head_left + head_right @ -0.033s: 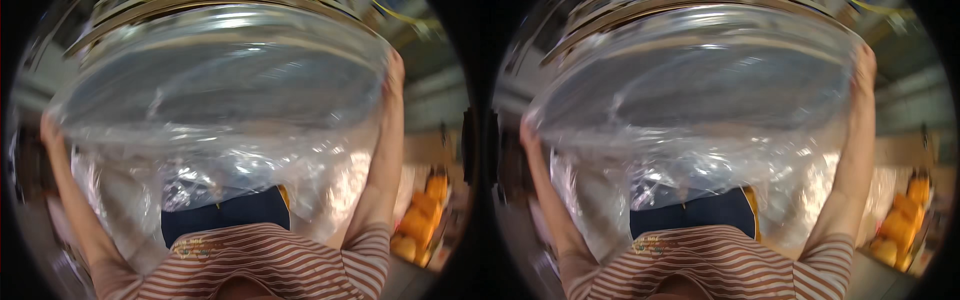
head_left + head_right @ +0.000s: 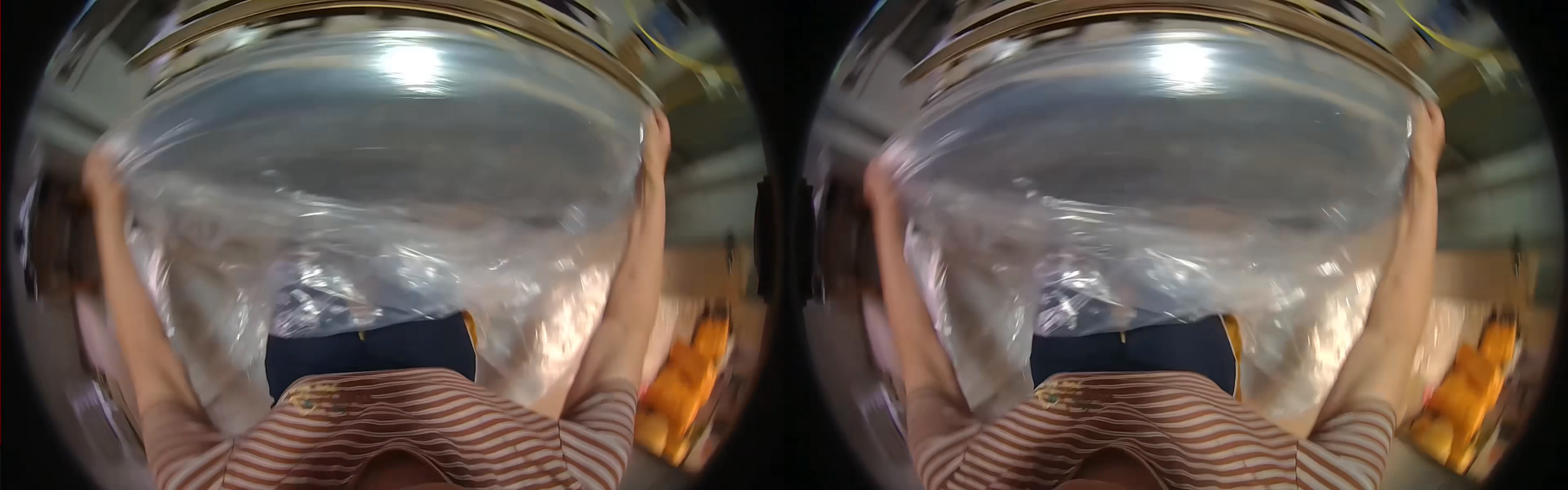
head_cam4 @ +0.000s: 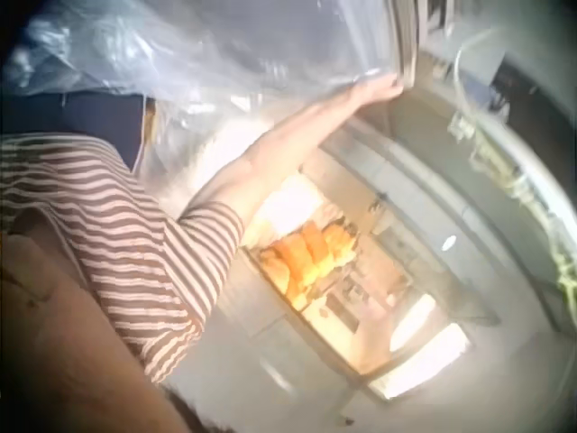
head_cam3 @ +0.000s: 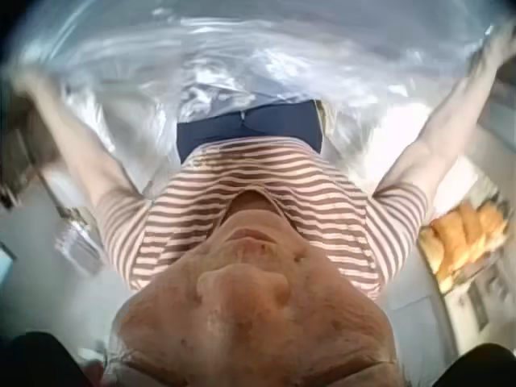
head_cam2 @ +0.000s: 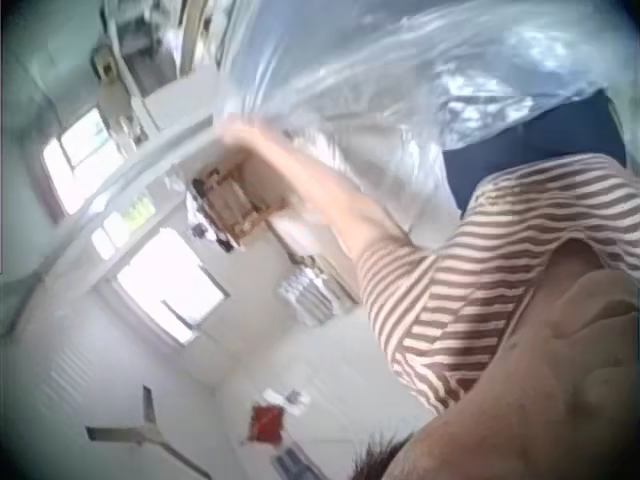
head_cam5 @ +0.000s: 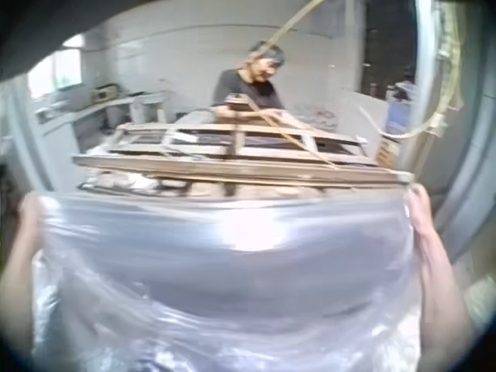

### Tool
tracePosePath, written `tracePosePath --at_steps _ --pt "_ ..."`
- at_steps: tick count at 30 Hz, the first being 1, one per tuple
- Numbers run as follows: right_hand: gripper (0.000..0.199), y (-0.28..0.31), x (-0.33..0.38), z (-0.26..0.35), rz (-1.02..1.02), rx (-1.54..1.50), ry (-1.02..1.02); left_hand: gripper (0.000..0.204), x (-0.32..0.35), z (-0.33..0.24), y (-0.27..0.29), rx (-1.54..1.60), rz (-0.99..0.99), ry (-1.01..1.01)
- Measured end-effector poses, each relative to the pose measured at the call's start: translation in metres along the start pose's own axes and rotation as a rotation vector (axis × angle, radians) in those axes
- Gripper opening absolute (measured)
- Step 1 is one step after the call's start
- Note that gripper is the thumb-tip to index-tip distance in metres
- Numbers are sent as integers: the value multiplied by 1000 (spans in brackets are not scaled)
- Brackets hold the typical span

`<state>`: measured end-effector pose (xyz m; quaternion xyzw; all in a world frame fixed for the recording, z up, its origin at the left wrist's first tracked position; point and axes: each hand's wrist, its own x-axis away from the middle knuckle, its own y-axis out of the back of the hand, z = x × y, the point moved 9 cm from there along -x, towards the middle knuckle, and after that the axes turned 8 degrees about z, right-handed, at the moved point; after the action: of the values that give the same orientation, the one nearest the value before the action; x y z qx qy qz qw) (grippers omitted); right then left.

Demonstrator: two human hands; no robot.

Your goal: The person wraps a large, dark-colored rectangular object, likely a mattress or cushion, with a clear plastic sheet. They repeatedly pull the plastic over the object, smooth it out, and tuck the edges underneath to secure the covering.

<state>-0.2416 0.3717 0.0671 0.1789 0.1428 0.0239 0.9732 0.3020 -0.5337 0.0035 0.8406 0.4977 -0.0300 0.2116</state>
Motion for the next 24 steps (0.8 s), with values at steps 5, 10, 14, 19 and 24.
tracePosePath --at_steps 5,10,14,19,24 --pt "29 42 -32 -129 -223 372 166 19 -8 -23 -112 -87 -112 -161" --pt "25 30 -68 -146 -60 345 221 21 -45 -13 -153 16 -55 -95" --pt "25 42 -87 -156 -88 433 186 21 -70 -13 -170 -20 -59 -144" --pt "28 45 -104 -163 -78 430 123 25 -83 -12 -178 -115 -115 -99" --pt "42 47 -96 -143 -301 720 257 24 -80 -15 -163 -371 -315 -101"
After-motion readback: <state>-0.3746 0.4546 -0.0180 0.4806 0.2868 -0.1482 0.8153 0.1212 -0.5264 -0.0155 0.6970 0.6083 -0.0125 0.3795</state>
